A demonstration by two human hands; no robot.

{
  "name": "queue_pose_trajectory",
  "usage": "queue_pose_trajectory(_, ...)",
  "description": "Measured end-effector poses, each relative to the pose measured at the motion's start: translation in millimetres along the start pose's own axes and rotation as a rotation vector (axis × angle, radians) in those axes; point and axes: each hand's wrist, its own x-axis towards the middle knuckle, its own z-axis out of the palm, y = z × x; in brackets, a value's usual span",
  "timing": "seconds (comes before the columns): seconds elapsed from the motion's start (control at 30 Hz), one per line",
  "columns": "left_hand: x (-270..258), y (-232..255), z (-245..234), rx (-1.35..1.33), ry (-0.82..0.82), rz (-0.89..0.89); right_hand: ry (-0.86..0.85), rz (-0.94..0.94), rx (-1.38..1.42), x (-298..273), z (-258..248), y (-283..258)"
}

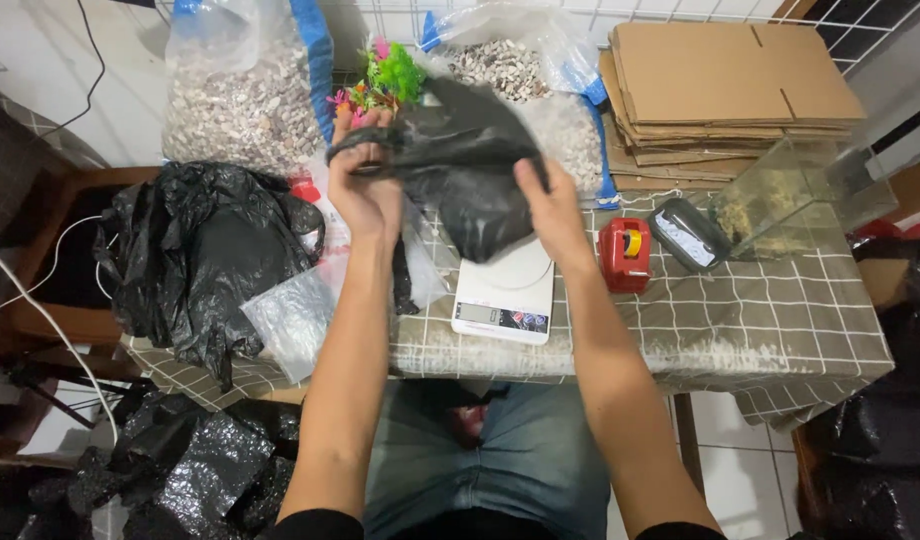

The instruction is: Packing items into plastic bags, weighing them on a digital scale, and assembling small cardboard boxes.

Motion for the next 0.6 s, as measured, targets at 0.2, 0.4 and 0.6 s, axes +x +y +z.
queue_pose_trajectory(0.2,-11,-16,-4,0.473,-0.094,-0.076,0.251,-0.003,0.264,1,-5,-8)
queue_pose_trajectory(0.4,-56,-36,23,1.231,-0.488,-0.119,0.366,-0.193,0.045,15,-15,39)
queue_pose_trajectory(0.6,-82,-19,79,1.004,-0.372,-0.386,0.308,-0.169,0.291,4,1,5)
